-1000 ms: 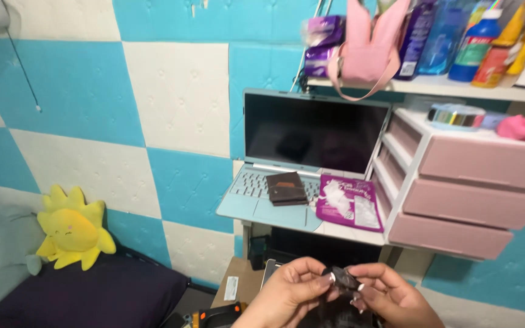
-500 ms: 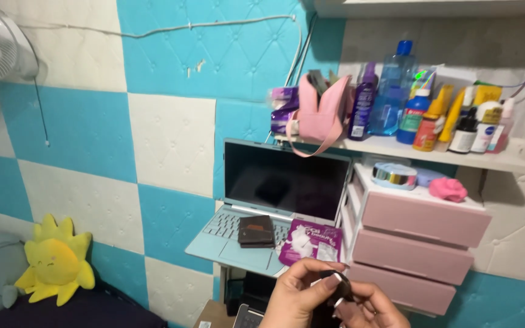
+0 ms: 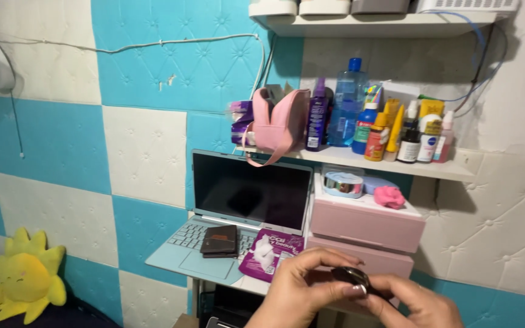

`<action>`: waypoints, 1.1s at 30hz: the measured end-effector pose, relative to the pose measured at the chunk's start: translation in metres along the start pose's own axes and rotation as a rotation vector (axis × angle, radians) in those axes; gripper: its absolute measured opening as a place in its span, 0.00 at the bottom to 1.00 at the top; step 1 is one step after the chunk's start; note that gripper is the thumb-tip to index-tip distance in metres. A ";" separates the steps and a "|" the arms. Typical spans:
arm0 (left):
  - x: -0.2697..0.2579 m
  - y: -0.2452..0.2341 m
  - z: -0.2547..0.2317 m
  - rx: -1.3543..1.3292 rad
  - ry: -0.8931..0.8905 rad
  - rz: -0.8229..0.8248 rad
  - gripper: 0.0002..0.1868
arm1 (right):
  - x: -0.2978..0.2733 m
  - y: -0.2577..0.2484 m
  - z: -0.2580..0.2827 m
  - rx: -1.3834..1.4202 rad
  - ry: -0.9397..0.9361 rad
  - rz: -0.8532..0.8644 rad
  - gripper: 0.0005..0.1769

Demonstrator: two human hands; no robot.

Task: Tidying and dusting a desk and shelf area in a bedroom.

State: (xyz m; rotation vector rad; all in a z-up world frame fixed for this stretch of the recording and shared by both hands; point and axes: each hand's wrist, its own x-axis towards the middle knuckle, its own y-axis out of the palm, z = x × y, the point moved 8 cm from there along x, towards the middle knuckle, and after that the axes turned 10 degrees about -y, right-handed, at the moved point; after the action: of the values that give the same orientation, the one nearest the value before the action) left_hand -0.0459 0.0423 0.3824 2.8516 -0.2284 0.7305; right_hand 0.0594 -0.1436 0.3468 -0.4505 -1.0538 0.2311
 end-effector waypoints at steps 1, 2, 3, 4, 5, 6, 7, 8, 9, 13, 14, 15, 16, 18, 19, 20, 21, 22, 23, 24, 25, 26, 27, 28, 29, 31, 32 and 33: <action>0.004 0.003 0.000 0.000 0.003 0.000 0.13 | 0.009 -0.011 0.002 -0.001 -0.003 0.000 0.12; 0.008 0.002 0.001 -0.021 -0.001 -0.043 0.12 | 0.019 -0.017 0.006 0.021 -0.037 0.056 0.10; 0.012 0.001 0.001 -0.040 -0.005 -0.088 0.11 | 0.028 -0.022 0.011 0.045 -0.073 0.112 0.09; 0.014 0.003 -0.002 -0.039 -0.003 -0.090 0.11 | 0.042 -0.032 0.034 0.046 -0.076 0.113 0.09; 0.015 0.003 -0.010 0.014 0.056 -0.146 0.10 | 0.057 -0.054 0.051 -0.026 0.014 -0.025 0.11; 0.016 0.002 -0.018 0.066 0.115 -0.203 0.08 | 0.069 -0.075 0.068 -0.097 0.105 -0.161 0.13; 0.018 0.004 -0.018 0.067 0.118 -0.205 0.08 | 0.083 -0.076 0.072 -0.095 0.101 -0.161 0.13; 0.020 0.004 -0.017 0.007 0.104 -0.230 0.09 | 0.097 -0.079 0.078 -0.218 0.098 -0.164 0.15; 0.023 0.003 -0.016 -0.052 0.090 -0.251 0.10 | 0.111 -0.082 0.084 -0.340 0.095 -0.170 0.18; 0.031 0.007 -0.025 -0.066 0.196 -0.291 0.09 | 0.139 -0.064 0.083 -0.505 -0.102 -0.140 0.22; 0.030 0.009 -0.034 -0.050 0.249 -0.308 0.09 | 0.140 -0.060 0.079 -0.507 0.037 -0.068 0.19; 0.030 0.012 -0.045 -0.034 0.304 -0.323 0.10 | 0.142 -0.056 0.076 -0.508 0.175 0.001 0.17; 0.033 0.010 -0.049 -0.033 0.309 -0.319 0.10 | 0.143 -0.057 0.081 -0.510 0.172 -0.005 0.17; 0.036 0.010 -0.057 0.006 0.360 -0.288 0.09 | 0.141 -0.055 0.082 -0.551 0.246 0.043 0.18; 0.039 0.009 -0.058 0.006 0.362 -0.285 0.09 | 0.142 -0.055 0.076 -0.553 0.245 0.039 0.18; 0.043 0.006 -0.059 0.048 0.351 -0.305 0.09 | 0.144 -0.054 0.073 -0.563 0.224 0.041 0.19; 0.046 0.003 -0.060 0.091 0.337 -0.324 0.09 | 0.146 -0.053 0.069 -0.572 0.206 0.042 0.20; 0.049 0.000 -0.057 0.091 0.337 -0.319 0.09 | 0.146 -0.052 0.061 -0.573 0.208 0.037 0.20; 0.054 -0.002 -0.055 0.025 0.352 -0.284 0.09 | 0.148 -0.052 0.057 -0.567 0.164 0.024 0.19; 0.058 -0.004 -0.053 -0.042 0.367 -0.249 0.08 | 0.149 -0.052 0.053 -0.561 0.120 0.011 0.18; 0.062 -0.006 -0.053 -0.045 0.368 -0.239 0.08 | 0.150 -0.055 0.061 -0.568 0.123 0.004 0.18; 0.067 -0.008 -0.052 -0.039 0.358 -0.241 0.09 | 0.148 -0.058 0.058 -0.483 0.244 0.017 0.18; 0.072 -0.010 -0.051 -0.034 0.350 -0.243 0.09 | 0.146 -0.059 0.056 -0.396 0.362 0.029 0.19; 0.075 -0.013 -0.049 -0.038 0.351 -0.235 0.09 | 0.148 -0.062 0.052 -0.402 0.364 0.022 0.19; 0.080 -0.015 -0.047 -0.057 0.340 -0.220 0.09 | 0.149 -0.063 0.043 -0.360 0.422 0.040 0.18; 0.086 -0.021 -0.043 -0.080 0.330 -0.201 0.09 | 0.151 -0.070 0.015 -0.322 0.482 0.056 0.17; 0.091 -0.025 -0.036 -0.088 0.247 -0.221 0.09 | 0.154 -0.075 -0.002 -0.148 0.441 -0.010 0.17; 0.094 -0.029 -0.028 -0.094 0.161 -0.243 0.09 | 0.156 -0.079 -0.019 0.029 0.399 -0.076 0.16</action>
State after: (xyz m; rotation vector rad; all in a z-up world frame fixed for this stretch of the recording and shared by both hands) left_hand 0.0287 0.0674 0.4484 2.6517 0.1028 0.8657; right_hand 0.1492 -0.1569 0.4979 -0.4089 -0.6744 0.0829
